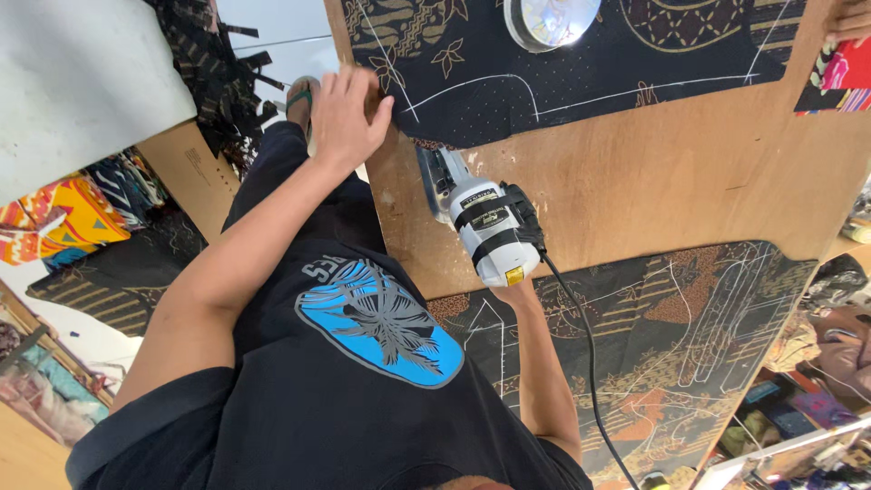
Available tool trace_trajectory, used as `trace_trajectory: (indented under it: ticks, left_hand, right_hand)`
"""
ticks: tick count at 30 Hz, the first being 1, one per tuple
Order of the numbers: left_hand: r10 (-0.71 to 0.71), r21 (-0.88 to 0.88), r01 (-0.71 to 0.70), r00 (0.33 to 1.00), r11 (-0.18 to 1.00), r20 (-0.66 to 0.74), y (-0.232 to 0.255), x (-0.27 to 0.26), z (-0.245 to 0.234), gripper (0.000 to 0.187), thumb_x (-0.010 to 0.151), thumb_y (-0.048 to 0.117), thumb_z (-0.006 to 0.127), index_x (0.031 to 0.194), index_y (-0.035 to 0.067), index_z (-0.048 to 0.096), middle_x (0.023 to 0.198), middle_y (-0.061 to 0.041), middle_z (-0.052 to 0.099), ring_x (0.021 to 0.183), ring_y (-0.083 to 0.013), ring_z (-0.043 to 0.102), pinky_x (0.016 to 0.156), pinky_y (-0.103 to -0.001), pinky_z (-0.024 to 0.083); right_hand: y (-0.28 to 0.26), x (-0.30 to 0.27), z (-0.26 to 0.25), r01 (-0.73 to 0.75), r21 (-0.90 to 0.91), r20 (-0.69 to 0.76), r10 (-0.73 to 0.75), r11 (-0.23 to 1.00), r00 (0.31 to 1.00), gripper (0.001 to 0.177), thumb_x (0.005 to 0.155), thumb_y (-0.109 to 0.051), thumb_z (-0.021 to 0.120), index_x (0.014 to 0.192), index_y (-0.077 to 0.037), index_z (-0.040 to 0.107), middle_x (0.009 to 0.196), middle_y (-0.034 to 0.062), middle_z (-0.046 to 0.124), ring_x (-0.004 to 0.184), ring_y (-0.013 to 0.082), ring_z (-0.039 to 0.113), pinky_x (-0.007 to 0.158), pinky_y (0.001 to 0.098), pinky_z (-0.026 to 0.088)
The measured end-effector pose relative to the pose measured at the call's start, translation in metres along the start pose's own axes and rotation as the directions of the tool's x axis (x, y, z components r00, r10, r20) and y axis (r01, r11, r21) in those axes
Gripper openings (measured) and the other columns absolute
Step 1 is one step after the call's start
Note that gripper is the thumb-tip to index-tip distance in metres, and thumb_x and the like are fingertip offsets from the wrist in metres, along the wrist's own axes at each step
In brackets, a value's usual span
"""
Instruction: The person uses a handheld electric cutting machine to cut a patterned fabric along marked lines on a wooden table. They reposition the fabric and use a CD to hold it in place while cutting. The person also uses scissors to trim the fabric edges.
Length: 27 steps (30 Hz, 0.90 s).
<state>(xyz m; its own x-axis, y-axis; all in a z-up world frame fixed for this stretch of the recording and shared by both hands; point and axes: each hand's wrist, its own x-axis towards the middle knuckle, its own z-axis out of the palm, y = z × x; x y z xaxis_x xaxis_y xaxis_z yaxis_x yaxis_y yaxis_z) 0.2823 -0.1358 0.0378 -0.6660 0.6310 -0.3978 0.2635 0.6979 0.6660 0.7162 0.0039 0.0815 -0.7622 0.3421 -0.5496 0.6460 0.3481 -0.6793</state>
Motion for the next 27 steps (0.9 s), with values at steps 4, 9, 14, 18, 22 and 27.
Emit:
trace_trajectory:
  ticks: [4, 9, 14, 18, 22, 27]
  left_hand:
    - [0.300, 0.370, -0.240, 0.947, 0.898, -0.114, -0.006, 0.013, -0.009, 0.062, 0.112, 0.036, 0.056, 0.165, 0.009, 0.037, 0.174, -0.014, 0.021, 0.157, -0.0419, 0.013, 0.122, -0.065, 0.012]
    - [0.199, 0.322, -0.191, 0.980, 0.927, 0.009, -0.016, 0.018, -0.005, 0.067, 0.120, 0.037, 0.054, 0.173, 0.010, 0.026, 0.177, -0.011, 0.018, 0.159, -0.0415, 0.006, 0.123, -0.069, 0.001]
    - [0.190, 0.298, -0.175, 0.982, 0.939, -0.023, -0.021, 0.018, 0.001, 0.067, 0.118, 0.037, 0.055, 0.173, 0.011, 0.026, 0.176, -0.009, 0.022, 0.159, -0.0402, 0.009, 0.123, -0.069, 0.001]
    - [0.186, 0.283, -0.171, 0.982, 0.944, -0.027, -0.021, 0.018, 0.001, 0.068, 0.118, 0.037, 0.055, 0.173, 0.010, 0.025, 0.176, -0.009, 0.023, 0.159, -0.0403, 0.010, 0.123, -0.068, 0.001]
    - [0.148, 0.244, -0.147, 0.989, 0.959, 0.013, -0.021, 0.020, 0.000, 0.066, 0.118, 0.037, 0.054, 0.172, 0.011, 0.025, 0.175, -0.009, 0.023, 0.158, -0.0400, 0.011, 0.122, -0.068, 0.001]
    - [0.131, 0.208, -0.129, 0.991, 0.970, 0.005, -0.020, 0.022, -0.001, 0.065, 0.118, 0.037, 0.054, 0.171, 0.011, 0.026, 0.175, -0.009, 0.024, 0.158, -0.0397, 0.012, 0.124, -0.067, 0.003]
  right_hand:
    - [0.021, -0.002, 0.000, -0.081, 0.108, 0.048, 0.076, 0.991, 0.996, 0.051, 0.091, -0.006, 0.071, 0.138, -0.006, 0.055, 0.133, 0.0105, 0.061, 0.119, 0.0259, 0.060, 0.098, 0.0372, 0.051]
    - [0.026, -0.004, -0.004, -0.189, 0.093, 0.081, 0.182, 0.977, 0.980, 0.058, 0.084, -0.005, 0.074, 0.139, -0.007, 0.056, 0.134, 0.0105, 0.062, 0.122, 0.0266, 0.060, 0.099, 0.0364, 0.051]
    - [0.014, 0.016, -0.007, 0.011, -0.153, 0.080, 0.001, 0.988, 0.997, 0.065, 0.080, -0.005, 0.077, 0.141, -0.005, 0.054, 0.137, 0.0155, 0.060, 0.126, 0.0330, 0.057, 0.103, 0.0410, 0.048]
    - [-0.009, 0.033, -0.010, 0.007, -0.121, 0.057, 0.000, 0.993, 0.998, 0.060, 0.085, -0.004, 0.073, 0.141, -0.004, 0.054, 0.137, 0.0157, 0.061, 0.127, 0.0332, 0.058, 0.104, 0.0412, 0.048]
    - [-0.033, 0.046, -0.017, -0.048, -0.126, 0.070, 0.057, 0.991, 0.996, 0.047, 0.089, -0.007, 0.072, 0.135, -0.006, 0.061, 0.130, 0.0128, 0.067, 0.121, 0.0298, 0.063, 0.098, 0.0388, 0.051]
    - [-0.059, 0.067, -0.024, 0.058, -0.209, 0.081, -0.042, 0.976, 0.996, 0.040, 0.091, -0.006, 0.073, 0.130, -0.006, 0.066, 0.125, 0.0131, 0.069, 0.116, 0.0297, 0.064, 0.094, 0.0402, 0.052]
